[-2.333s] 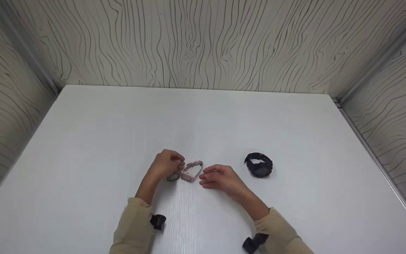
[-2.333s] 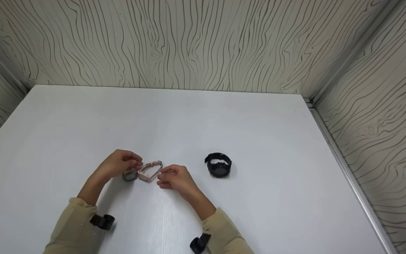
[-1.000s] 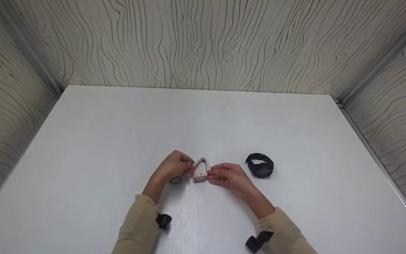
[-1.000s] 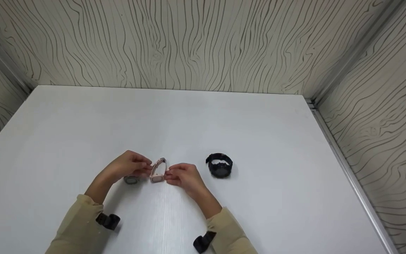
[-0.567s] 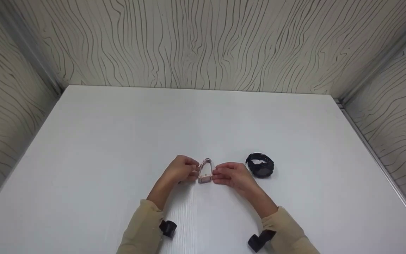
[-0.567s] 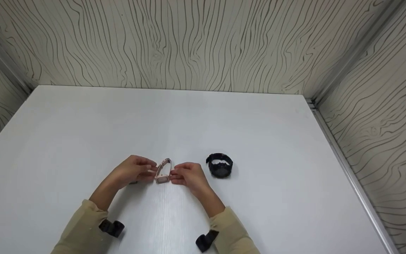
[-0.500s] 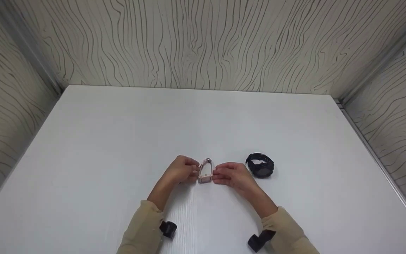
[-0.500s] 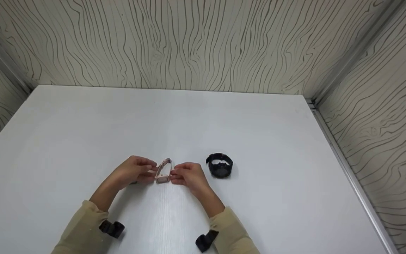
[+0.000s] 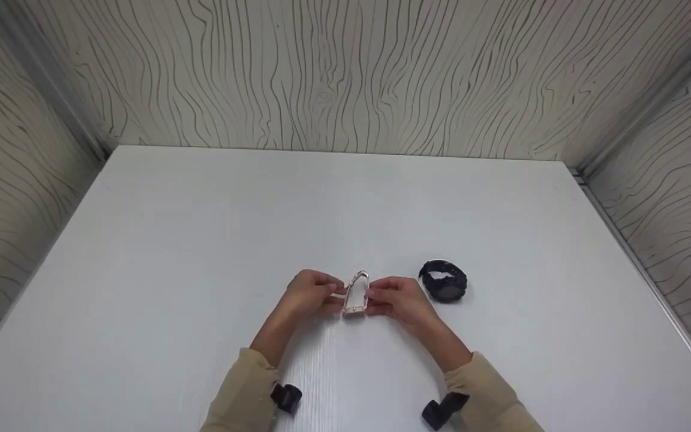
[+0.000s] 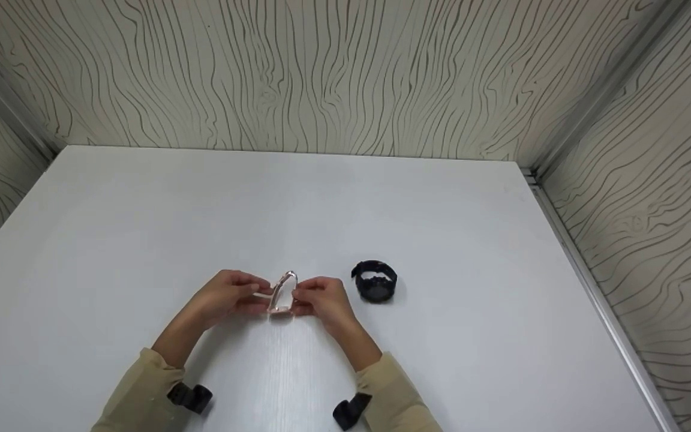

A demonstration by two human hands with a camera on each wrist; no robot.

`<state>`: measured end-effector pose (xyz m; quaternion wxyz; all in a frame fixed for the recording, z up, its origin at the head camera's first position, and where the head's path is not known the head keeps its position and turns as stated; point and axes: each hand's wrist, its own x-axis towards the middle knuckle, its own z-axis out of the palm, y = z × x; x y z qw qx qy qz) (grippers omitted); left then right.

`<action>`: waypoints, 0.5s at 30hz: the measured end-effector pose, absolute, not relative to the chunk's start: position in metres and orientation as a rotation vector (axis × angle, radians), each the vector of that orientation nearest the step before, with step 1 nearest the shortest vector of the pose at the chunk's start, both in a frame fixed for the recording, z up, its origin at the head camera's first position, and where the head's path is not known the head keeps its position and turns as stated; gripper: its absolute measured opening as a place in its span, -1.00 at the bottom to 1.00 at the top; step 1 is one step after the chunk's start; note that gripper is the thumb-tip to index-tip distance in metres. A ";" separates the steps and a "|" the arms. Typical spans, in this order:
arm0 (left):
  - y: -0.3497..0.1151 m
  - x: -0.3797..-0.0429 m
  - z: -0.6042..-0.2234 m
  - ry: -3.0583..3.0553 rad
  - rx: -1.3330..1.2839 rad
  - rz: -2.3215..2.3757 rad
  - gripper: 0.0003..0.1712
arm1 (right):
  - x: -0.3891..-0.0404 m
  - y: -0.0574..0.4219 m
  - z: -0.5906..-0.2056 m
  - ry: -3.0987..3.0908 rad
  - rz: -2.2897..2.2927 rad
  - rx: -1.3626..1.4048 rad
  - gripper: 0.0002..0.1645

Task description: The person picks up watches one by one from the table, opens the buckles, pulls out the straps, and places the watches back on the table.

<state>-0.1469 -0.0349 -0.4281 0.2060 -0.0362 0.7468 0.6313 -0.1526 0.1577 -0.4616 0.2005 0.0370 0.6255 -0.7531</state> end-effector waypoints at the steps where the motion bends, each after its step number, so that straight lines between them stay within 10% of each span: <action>1: -0.035 -0.146 -0.428 2.084 -0.093 1.761 -0.76 | -0.153 0.158 -0.462 1.749 -2.103 0.098 -0.69; 15: -0.038 -0.141 -0.417 1.958 -0.095 1.907 -0.70 | -0.150 0.162 -0.438 1.827 -2.068 0.016 -0.70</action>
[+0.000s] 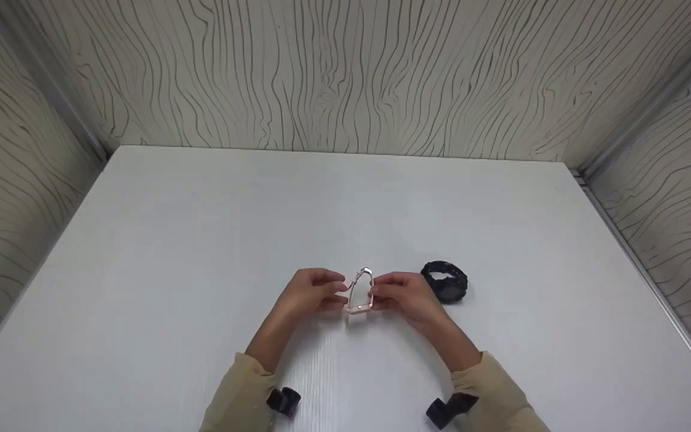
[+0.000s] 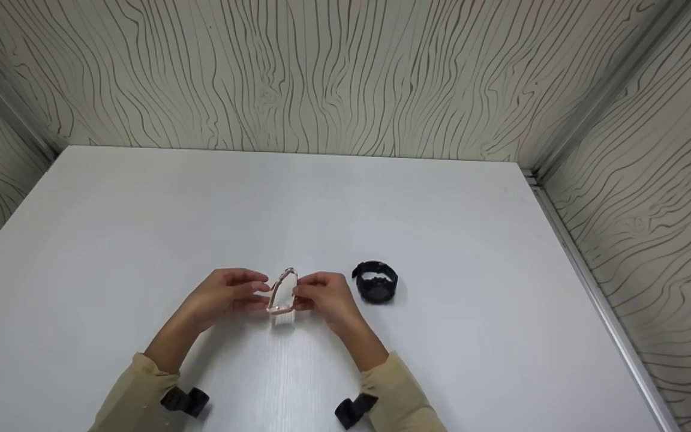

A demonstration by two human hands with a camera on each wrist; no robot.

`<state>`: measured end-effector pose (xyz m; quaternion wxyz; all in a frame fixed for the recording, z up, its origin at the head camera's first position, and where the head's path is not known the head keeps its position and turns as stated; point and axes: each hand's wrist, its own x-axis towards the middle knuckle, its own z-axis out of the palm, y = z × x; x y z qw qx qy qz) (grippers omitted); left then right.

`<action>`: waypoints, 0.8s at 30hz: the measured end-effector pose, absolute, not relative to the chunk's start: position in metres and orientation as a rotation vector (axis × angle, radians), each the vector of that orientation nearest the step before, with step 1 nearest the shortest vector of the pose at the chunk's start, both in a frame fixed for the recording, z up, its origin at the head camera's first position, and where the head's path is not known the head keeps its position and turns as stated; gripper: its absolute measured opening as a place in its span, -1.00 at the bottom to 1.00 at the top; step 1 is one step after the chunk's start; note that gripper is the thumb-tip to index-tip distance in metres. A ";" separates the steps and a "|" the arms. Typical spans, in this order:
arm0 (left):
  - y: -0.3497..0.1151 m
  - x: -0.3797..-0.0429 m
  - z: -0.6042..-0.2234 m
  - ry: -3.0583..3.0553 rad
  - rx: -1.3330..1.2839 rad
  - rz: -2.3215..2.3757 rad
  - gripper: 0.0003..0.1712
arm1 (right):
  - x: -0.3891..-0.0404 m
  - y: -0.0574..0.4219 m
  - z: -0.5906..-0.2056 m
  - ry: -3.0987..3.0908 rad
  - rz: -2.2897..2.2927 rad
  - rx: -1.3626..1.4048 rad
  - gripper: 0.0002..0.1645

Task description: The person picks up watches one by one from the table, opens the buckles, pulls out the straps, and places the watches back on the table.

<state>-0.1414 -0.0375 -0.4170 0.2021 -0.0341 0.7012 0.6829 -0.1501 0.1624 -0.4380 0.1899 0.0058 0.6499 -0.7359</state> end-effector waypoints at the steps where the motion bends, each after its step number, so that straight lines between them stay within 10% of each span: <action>1: -0.038 -0.141 -0.415 1.951 -0.094 1.919 -0.70 | -0.150 0.163 -0.434 1.823 -2.075 -0.003 -0.72; 24: -0.036 -0.124 -0.383 2.028 0.082 2.006 -0.71 | -0.134 0.164 -0.384 1.748 -2.111 -0.313 -0.89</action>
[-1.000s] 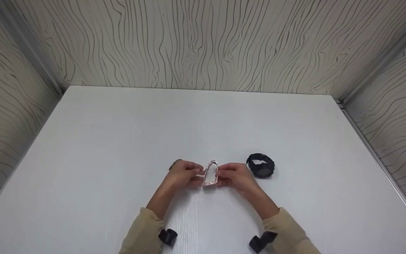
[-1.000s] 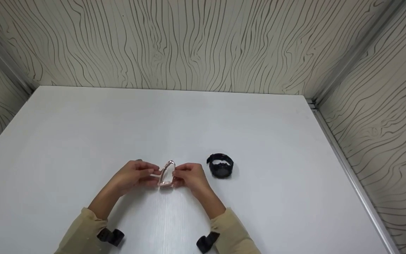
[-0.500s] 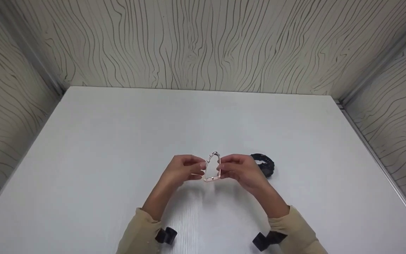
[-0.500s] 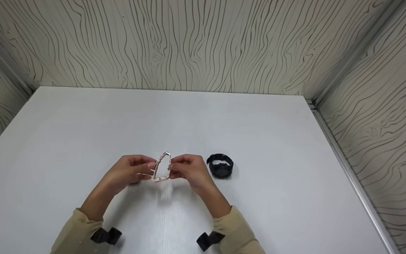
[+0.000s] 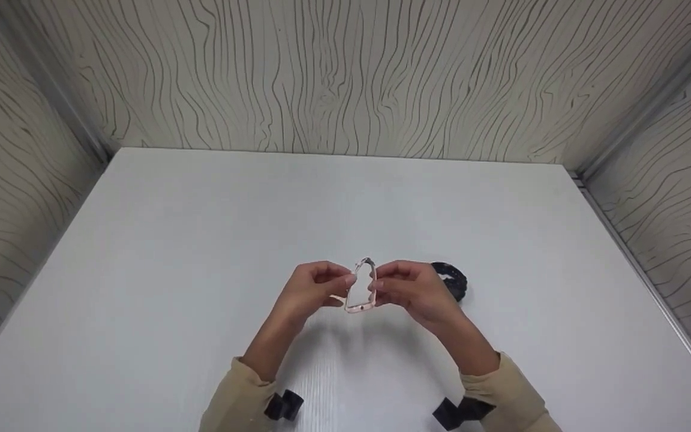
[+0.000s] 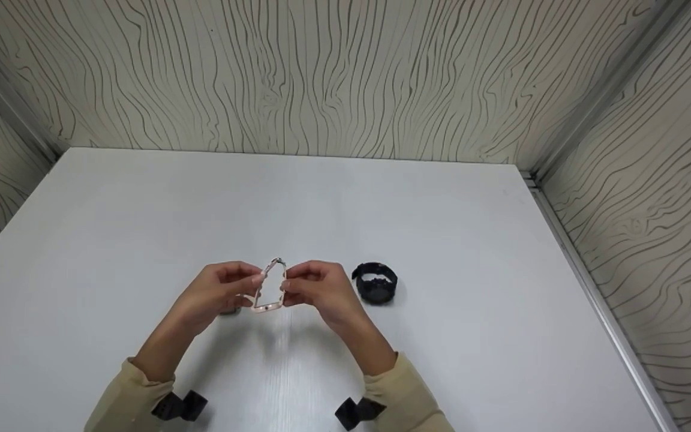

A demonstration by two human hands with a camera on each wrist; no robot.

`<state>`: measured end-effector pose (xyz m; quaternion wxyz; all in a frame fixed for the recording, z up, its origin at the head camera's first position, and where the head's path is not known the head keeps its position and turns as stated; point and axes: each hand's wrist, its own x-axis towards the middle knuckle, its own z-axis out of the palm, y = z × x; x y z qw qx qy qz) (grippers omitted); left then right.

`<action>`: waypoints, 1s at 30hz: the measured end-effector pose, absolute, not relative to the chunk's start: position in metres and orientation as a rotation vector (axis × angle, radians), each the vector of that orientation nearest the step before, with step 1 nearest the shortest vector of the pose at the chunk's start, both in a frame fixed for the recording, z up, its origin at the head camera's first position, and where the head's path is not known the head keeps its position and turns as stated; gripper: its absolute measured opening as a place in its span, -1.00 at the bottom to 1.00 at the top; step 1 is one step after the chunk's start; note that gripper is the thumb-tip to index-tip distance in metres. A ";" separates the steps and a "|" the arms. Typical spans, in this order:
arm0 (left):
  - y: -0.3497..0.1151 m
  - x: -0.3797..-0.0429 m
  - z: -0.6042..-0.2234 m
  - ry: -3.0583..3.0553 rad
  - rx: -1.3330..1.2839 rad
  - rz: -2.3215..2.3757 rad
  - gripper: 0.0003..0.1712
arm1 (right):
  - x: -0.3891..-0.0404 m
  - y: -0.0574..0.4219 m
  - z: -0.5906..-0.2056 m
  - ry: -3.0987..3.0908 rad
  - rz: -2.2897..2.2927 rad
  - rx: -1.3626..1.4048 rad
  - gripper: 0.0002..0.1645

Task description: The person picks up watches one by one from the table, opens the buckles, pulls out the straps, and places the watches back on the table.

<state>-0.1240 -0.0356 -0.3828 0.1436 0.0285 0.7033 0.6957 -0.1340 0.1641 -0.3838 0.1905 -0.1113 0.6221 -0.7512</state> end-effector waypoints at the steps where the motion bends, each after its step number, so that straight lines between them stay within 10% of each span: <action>1: -0.035 -0.124 -0.383 2.028 0.086 2.005 -0.70 | -0.134 0.164 -0.384 1.745 -2.110 -0.323 -0.89; 30: -0.030 -0.111 -0.371 2.510 0.488 1.881 -0.82 | -0.135 0.176 -0.365 1.907 -1.935 -0.801 -0.68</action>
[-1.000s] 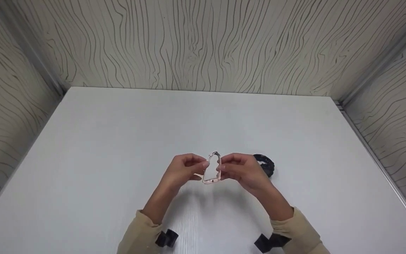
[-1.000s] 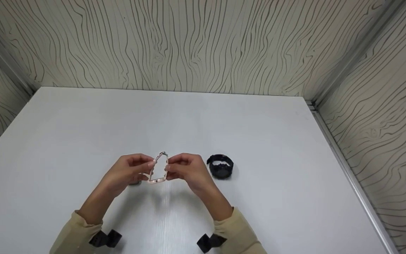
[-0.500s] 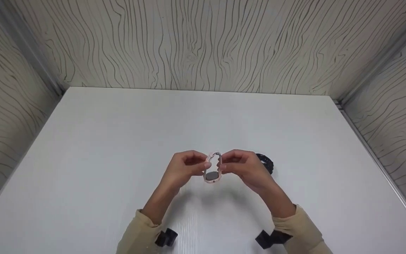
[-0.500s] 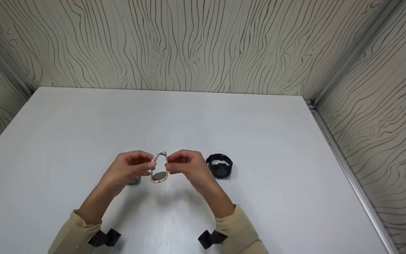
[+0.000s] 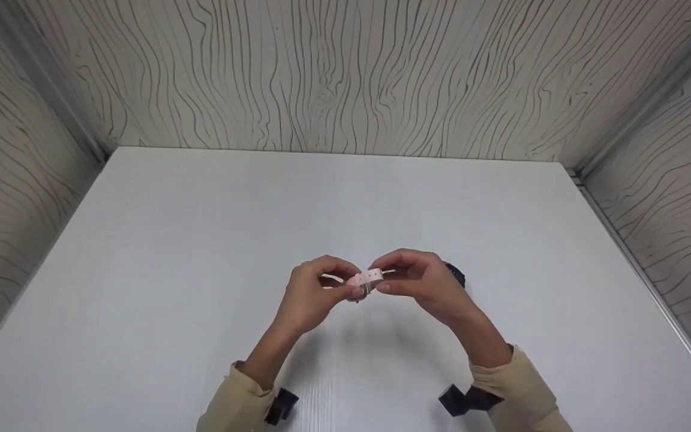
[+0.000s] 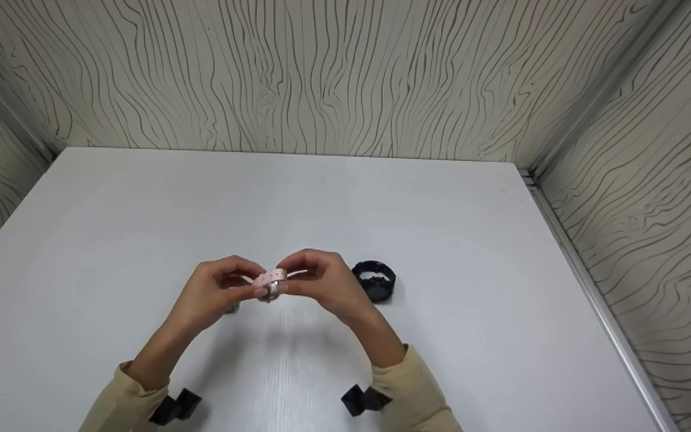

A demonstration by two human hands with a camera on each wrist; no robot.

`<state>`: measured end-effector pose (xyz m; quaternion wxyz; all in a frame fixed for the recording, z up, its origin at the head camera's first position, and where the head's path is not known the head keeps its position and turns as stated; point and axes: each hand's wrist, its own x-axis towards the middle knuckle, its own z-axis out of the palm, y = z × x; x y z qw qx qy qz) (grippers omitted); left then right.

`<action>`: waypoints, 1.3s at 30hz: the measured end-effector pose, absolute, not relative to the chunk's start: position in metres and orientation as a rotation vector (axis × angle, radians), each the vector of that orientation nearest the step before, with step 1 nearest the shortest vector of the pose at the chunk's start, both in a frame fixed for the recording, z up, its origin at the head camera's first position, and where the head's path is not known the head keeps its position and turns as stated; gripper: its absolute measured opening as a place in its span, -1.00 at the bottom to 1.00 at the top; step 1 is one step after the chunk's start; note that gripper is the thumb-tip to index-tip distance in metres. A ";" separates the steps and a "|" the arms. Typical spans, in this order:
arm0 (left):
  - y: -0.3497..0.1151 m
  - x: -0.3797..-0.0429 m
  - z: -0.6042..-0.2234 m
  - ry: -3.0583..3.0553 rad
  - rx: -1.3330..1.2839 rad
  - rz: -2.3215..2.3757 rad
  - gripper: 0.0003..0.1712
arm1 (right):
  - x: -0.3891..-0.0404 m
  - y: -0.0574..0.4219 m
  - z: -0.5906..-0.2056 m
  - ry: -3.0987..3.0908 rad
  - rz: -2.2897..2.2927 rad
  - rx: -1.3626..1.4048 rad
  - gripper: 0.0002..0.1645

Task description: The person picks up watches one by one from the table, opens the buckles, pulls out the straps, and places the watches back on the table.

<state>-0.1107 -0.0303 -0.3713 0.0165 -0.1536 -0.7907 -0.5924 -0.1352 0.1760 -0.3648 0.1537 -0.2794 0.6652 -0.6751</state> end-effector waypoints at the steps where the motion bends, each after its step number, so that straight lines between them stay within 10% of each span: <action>1: -0.031 -0.110 -0.371 -2.455 -0.489 -1.834 -0.82 | -0.135 0.176 -0.365 1.911 -1.931 -0.805 -0.69; 39: -0.034 -0.111 -0.381 -2.567 -0.587 -1.754 -0.80 | -0.134 0.176 -0.371 2.047 -1.878 -0.824 -0.78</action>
